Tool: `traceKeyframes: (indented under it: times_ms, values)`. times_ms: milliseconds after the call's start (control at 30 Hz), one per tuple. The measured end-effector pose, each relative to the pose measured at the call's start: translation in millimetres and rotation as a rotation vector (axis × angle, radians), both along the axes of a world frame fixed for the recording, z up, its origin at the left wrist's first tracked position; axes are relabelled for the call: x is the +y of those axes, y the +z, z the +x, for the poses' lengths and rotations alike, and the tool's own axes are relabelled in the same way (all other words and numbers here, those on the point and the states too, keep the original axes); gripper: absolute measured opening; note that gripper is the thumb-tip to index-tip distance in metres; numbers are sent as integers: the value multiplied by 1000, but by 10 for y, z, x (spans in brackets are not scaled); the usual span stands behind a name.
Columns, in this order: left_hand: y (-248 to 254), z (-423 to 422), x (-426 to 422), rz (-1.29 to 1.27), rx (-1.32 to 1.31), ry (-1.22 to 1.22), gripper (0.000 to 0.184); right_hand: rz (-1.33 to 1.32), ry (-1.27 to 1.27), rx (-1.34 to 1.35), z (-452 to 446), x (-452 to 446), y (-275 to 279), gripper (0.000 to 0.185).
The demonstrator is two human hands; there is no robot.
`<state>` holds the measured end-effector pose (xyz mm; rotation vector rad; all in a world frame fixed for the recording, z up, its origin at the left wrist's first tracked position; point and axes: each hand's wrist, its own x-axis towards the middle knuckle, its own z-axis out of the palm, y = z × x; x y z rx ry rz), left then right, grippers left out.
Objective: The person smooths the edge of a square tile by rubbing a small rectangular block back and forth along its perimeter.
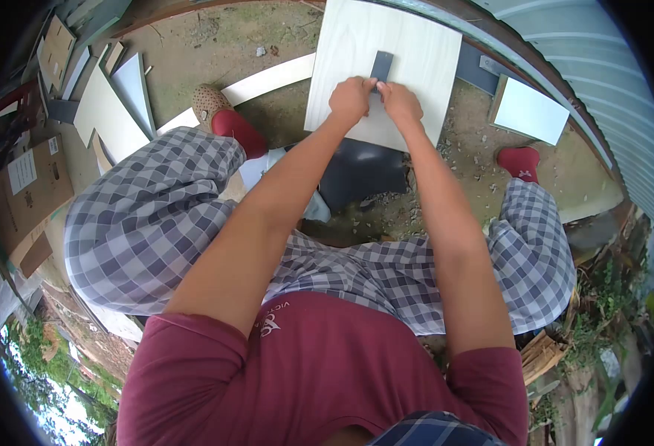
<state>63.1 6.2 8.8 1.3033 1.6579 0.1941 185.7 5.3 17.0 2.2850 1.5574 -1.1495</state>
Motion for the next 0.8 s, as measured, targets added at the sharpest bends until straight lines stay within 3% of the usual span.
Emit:
traceKeyframes:
  times_ms: [100,167,267,533,733,800]
  values:
    - [-51,58,485,89,46,-5,44,117,2,-48,62,553,-60,41]
    - [63,120,996,16,118,-117,44,120,-59,-75,73,908,-37,43]
    - [77,214,1257,-72,137,-43,42,99,-44,-63,173,1148,-117,43]
    - [-81,266,1120,28,193,-59,40,73,13,-57,261,1153,-281,44]
    - [-143,259,485,54,131,-27,37,13,46,-64,256,516,-175,43]
    - [-222,242,238,127,181,-144,37,0,58,-45,245,232,-118,42]
